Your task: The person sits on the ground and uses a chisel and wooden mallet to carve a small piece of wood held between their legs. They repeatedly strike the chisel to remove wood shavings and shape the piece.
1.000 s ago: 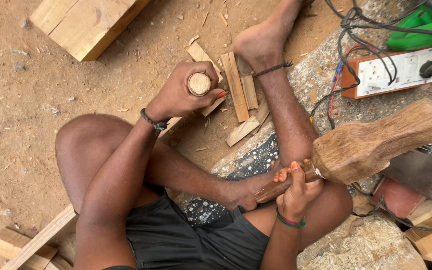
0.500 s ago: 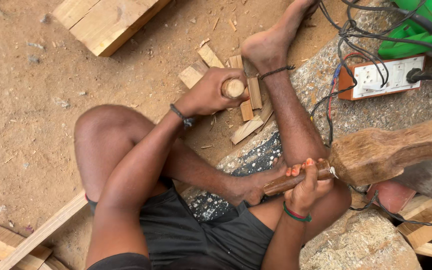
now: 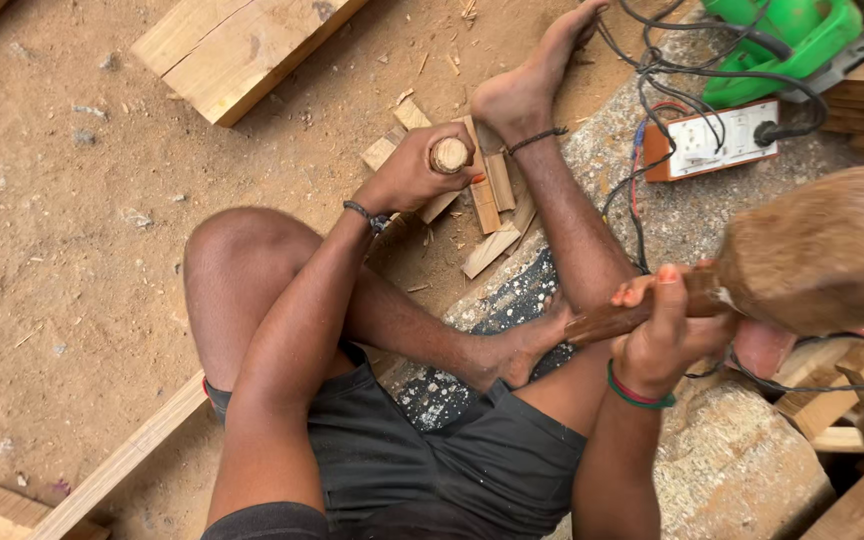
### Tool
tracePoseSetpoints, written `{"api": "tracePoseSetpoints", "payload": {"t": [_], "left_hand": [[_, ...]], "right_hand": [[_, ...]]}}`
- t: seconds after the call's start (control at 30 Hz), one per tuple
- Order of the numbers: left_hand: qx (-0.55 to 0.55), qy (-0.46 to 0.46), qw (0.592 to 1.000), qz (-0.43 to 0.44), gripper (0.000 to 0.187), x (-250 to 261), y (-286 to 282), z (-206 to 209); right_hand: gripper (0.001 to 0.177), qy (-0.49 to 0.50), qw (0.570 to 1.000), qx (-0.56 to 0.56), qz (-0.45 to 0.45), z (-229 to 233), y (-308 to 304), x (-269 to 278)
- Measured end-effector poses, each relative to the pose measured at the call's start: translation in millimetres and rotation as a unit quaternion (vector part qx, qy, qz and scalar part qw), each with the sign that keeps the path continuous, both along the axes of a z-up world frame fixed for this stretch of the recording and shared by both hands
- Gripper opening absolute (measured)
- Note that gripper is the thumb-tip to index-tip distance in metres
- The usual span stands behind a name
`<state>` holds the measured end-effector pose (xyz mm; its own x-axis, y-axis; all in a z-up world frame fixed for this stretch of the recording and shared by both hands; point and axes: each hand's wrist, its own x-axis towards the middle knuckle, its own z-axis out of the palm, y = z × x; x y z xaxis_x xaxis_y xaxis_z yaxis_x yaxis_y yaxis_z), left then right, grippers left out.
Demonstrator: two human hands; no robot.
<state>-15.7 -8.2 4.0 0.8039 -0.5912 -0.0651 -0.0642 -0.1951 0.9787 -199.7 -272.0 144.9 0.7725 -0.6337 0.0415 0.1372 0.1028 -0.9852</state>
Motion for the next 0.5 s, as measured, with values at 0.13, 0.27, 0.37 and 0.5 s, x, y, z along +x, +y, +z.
{"api": "tracePoseSetpoints", "payload": {"t": [0.13, 0.27, 0.37, 0.5], "left_hand": [[-0.022, -0.012, 1.000, -0.002, 0.029, -4, -4, -8], [-0.044, -0.017, 0.999, -0.005, 0.028, -7, -5, -6], [-0.040, -0.016, 0.999, 0.000, 0.030, -9, -3, 1], [-0.034, -0.017, 0.999, 0.005, 0.030, -10, -5, 11]], "right_hand": [[0.033, -0.134, 0.989, -0.069, -0.008, 50, 6, 6], [0.032, -0.214, 0.970, -0.118, 0.003, 87, 8, 18], [0.032, -0.206, 0.965, -0.160, 0.019, 86, 10, 30], [0.032, -0.063, 0.943, -0.315, 0.088, 34, 15, 48]]}}
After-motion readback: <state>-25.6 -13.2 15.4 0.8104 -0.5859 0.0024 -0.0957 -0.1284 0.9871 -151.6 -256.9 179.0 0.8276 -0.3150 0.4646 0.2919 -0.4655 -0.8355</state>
